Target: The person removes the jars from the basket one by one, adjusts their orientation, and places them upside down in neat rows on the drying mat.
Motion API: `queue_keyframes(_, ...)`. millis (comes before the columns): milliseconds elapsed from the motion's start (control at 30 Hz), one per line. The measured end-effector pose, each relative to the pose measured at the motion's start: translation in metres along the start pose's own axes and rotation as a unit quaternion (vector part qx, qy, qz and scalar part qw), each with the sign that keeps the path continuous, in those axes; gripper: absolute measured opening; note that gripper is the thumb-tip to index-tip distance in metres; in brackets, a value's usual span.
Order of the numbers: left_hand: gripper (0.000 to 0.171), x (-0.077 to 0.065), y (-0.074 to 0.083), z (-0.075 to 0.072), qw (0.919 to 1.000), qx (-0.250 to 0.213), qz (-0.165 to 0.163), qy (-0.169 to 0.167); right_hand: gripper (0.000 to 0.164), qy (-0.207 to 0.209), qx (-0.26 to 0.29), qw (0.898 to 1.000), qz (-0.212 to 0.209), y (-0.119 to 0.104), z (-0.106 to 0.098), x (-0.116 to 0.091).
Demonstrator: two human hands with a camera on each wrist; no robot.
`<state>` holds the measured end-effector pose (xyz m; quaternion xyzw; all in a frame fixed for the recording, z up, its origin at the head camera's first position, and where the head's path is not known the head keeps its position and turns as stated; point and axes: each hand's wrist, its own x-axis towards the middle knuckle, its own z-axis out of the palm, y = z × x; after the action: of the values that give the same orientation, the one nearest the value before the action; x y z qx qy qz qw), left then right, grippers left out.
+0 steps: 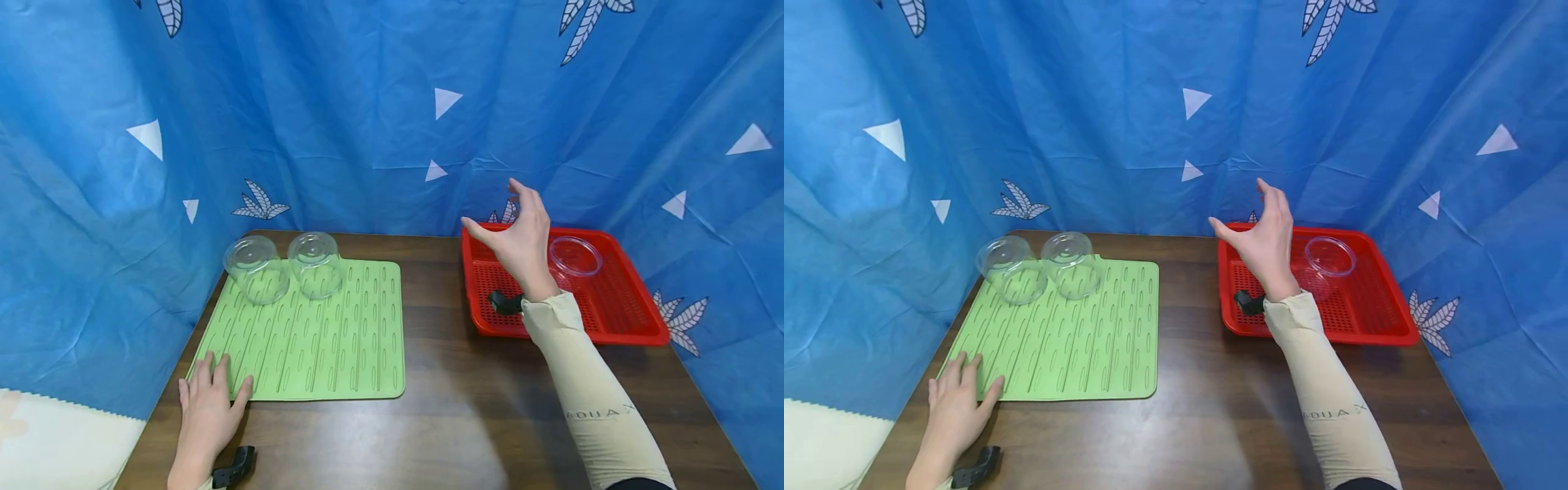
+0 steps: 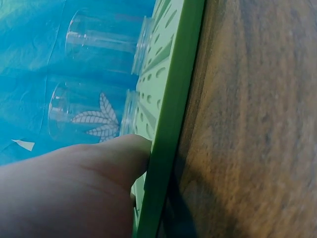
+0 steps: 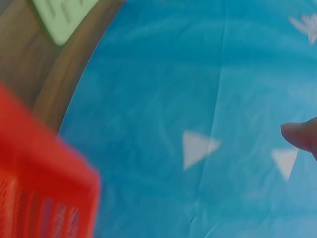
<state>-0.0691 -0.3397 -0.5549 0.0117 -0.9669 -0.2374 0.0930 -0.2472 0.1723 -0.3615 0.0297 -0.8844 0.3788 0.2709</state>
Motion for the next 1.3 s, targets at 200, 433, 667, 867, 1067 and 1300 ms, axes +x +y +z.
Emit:
queue_keyframes(200,0.067,0.001,0.0,-0.001,1.0,0.001,0.002,-0.002,0.1,0.033,-0.013,0.997,0.067,0.039,-0.024,-0.007)
queue_keyframes(433,0.068,0.002,0.0,-0.002,0.9999,0.004,0.001,-0.011,0.104,0.078,-0.033,0.985,0.152,0.087,-0.043,-0.014)
queue_keyframes(667,0.068,0.001,-0.001,0.0,1.0,-0.002,0.006,-0.006,0.108,0.075,-0.061,0.969,0.229,0.124,-0.055,-0.023)
queue_keyframes(867,0.068,0.002,-0.002,0.0,1.0,-0.002,0.004,-0.006,0.114,0.037,-0.075,0.959,0.271,0.139,-0.059,-0.03)
queue_keyframes(1067,0.068,0.003,-0.001,0.001,1.0,-0.003,0.007,-0.001,0.116,-0.019,-0.059,0.949,0.31,0.147,-0.063,-0.032)
queue_keyframes(1300,0.068,0.003,0.001,-0.001,1.0,-0.001,0.003,-0.006,0.11,-0.037,-0.054,0.935,0.348,0.152,-0.063,-0.033)
